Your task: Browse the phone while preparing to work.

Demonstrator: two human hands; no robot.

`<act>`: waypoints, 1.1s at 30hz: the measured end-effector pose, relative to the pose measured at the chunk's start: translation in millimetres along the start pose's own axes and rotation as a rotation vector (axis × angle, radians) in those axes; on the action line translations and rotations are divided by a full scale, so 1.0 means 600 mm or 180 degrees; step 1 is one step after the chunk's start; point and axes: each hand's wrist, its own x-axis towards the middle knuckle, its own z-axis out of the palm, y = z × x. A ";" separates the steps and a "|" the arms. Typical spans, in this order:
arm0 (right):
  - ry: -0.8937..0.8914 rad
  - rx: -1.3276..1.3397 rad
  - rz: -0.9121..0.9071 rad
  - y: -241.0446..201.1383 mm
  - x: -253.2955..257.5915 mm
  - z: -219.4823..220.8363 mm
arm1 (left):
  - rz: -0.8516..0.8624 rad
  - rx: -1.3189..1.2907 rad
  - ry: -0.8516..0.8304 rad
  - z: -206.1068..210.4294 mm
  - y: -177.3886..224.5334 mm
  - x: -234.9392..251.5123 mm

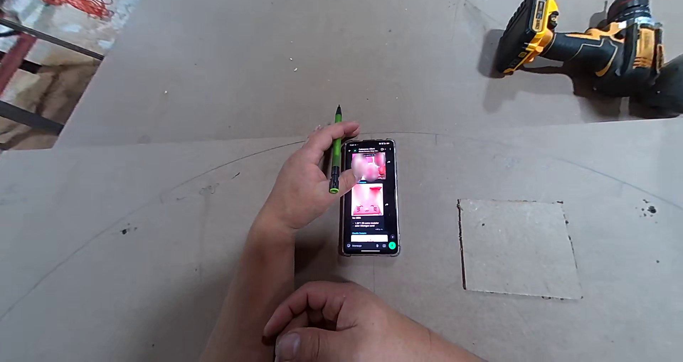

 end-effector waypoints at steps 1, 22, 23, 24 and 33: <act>0.0002 -0.0002 -0.0002 0.000 0.000 0.000 | -0.0009 -0.0010 0.0000 0.000 0.001 0.000; -0.0007 -0.0144 -0.0016 0.002 0.000 0.001 | -0.0047 -0.0033 0.0036 0.000 0.002 -0.002; -0.0015 -0.0149 -0.0012 0.002 0.000 0.001 | -0.0044 -0.0030 0.0039 0.000 0.003 -0.002; -0.0015 -0.0153 0.0000 0.001 0.000 0.001 | -0.0057 -0.0056 0.0039 0.000 0.004 -0.002; -0.0001 -0.0199 0.0037 0.000 0.000 0.000 | -0.0056 -0.0086 0.0053 0.000 0.002 -0.002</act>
